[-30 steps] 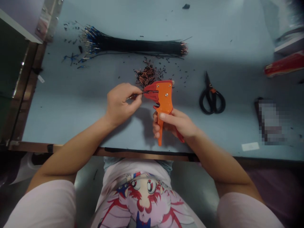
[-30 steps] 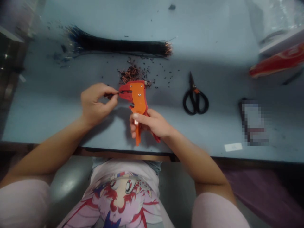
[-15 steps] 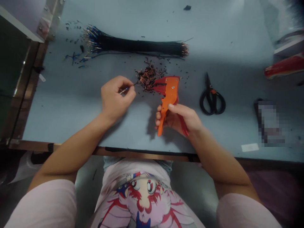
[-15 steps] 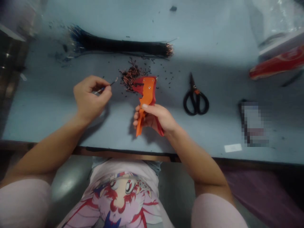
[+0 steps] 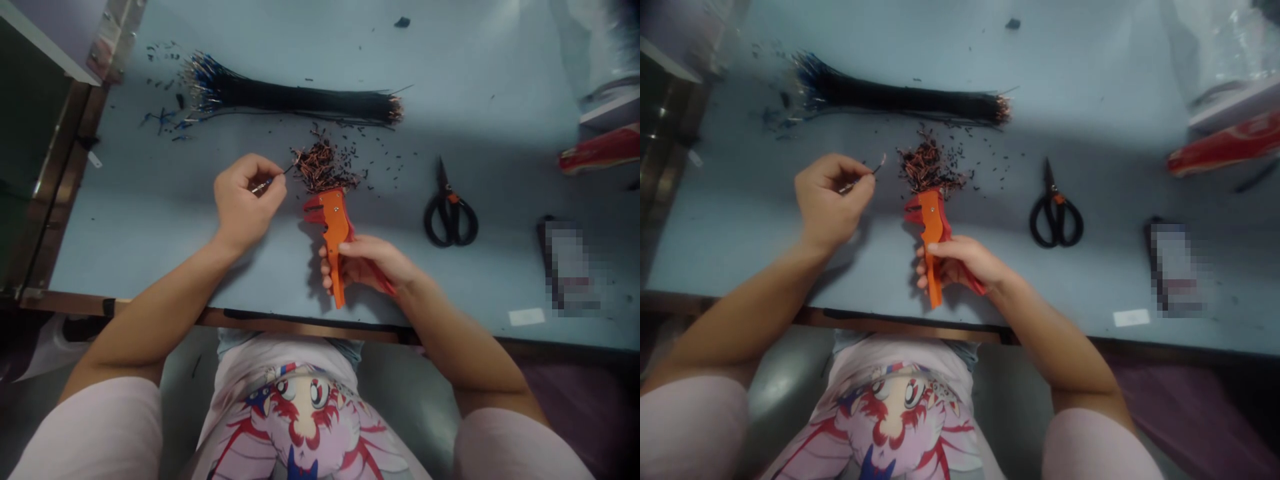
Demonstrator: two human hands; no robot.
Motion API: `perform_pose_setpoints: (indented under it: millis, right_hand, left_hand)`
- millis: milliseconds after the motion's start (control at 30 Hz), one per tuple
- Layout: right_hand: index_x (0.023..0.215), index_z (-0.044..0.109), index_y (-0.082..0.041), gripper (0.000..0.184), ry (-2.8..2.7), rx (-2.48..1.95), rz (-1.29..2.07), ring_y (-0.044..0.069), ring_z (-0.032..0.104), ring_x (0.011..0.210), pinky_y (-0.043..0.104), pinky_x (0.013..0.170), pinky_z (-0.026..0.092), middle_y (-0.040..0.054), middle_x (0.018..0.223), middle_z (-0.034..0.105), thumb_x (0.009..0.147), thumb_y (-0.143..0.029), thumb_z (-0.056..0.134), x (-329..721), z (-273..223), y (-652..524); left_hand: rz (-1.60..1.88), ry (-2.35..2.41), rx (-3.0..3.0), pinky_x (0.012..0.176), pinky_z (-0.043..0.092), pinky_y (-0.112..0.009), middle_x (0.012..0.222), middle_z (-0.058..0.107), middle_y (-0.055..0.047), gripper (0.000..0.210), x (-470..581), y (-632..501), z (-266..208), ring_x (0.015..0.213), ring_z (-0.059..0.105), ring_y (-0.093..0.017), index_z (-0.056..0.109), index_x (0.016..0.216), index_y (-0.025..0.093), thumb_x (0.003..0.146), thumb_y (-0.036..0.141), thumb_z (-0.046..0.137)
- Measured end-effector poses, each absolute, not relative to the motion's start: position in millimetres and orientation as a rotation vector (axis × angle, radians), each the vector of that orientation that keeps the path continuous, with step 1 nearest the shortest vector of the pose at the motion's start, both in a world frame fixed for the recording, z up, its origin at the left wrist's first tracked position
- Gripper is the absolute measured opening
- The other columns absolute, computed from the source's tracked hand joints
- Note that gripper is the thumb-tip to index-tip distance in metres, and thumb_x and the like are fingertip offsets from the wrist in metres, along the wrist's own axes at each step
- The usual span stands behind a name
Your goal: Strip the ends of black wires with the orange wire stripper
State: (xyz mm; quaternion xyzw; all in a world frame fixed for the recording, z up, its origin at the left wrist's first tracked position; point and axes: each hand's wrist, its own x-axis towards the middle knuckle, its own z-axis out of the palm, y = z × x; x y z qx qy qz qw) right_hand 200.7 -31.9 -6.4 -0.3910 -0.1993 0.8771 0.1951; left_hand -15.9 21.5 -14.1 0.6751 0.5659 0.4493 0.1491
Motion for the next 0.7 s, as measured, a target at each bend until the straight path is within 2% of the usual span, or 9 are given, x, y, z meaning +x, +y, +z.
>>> perform_pose_setpoints:
  millis: [300, 500, 700]
  right_hand:
    - [0.096, 0.058, -0.01, 0.026, -0.613, -1.06, 2.404, 0.025, 0.07, 0.069, 0.039, 0.061, 0.059, 0.0099, 0.079, 0.069, 0.07, -0.015, 0.061, 201, -6, -34]
    - [0.096, 0.059, -0.009, 0.024, -0.49, -0.965, 2.479, 0.023, 0.069, 0.068, 0.04, 0.064, 0.059, 0.0082, 0.079, 0.068, 0.073, -0.017, 0.056, 203, 4, -33]
    - [0.096, 0.055, -0.011, 0.018, -0.473, -1.047, 2.475, 0.023, 0.069, 0.068, 0.04, 0.064, 0.059, 0.009, 0.078, 0.068, 0.079, -0.018, 0.053, 201, -12, -27]
  left_hand:
    - [1.291, 1.607, 1.923, 0.052, 0.044, -0.028, 0.067, 0.062, 0.002, 0.007, -14, 21, -14, 0.06, 0.055, -0.011, 0.057, 0.074, 0.025, 0.081, 0.024, 0.057]
    - [1.244, 1.587, 1.967, 0.054, 0.044, -0.029, 0.069, 0.062, 0.002, 0.008, -16, 21, -17, 0.065, 0.057, -0.012, 0.058, 0.076, 0.025, 0.083, 0.027, 0.055]
    - [1.268, 1.589, 1.991, 0.051, 0.042, -0.026, 0.067, 0.063, 0.003, 0.008, -13, 21, -20, 0.059, 0.055, -0.011, 0.06, 0.074, 0.025, 0.081, 0.026, 0.057]
